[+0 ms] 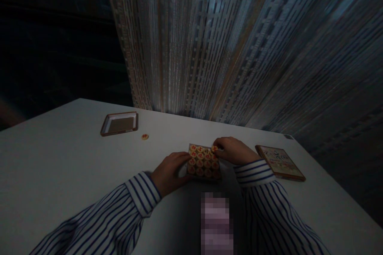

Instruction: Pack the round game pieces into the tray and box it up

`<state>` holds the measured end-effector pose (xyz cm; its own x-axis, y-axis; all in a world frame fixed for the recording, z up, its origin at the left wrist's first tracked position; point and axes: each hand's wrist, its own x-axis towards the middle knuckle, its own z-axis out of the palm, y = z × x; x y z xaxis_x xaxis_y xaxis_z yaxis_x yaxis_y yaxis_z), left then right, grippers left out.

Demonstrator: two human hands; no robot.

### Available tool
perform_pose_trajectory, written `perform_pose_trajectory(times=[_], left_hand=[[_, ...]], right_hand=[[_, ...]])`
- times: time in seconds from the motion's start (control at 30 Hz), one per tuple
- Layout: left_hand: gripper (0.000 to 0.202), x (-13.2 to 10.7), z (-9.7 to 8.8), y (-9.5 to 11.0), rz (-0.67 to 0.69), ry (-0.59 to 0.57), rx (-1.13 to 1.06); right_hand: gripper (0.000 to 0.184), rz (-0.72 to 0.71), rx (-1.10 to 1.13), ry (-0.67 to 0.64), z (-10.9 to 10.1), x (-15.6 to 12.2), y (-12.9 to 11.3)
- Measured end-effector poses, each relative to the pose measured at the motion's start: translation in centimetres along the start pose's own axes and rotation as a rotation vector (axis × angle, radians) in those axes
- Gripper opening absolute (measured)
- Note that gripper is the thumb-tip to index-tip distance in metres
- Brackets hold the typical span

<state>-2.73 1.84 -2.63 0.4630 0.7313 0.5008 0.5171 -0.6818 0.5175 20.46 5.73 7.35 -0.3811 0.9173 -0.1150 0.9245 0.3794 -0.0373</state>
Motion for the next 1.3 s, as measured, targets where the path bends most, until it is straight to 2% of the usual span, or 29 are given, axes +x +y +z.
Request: perform_pose_trajectory(times=[0.23, 1.07, 1.3], left_hand=[[0.051, 0.13, -0.26, 0.46, -0.027, -0.016, 0.007], [0.052, -0.16, 0.2, -0.17, -0.019, -0.002, -0.007], [0.05, 0.06, -0.47, 0.62, -0.027, -0.015, -0.008]], right_hand=[[0.029, -0.03, -0.028, -0.004, 0.16, 0.04, 0.03], [0.028, -0.032, -0.048, -0.032, 0.22, 0.06, -0.17], [0.028, -0.032, -0.048, -0.061, 0.21, 0.18, -0.02]])
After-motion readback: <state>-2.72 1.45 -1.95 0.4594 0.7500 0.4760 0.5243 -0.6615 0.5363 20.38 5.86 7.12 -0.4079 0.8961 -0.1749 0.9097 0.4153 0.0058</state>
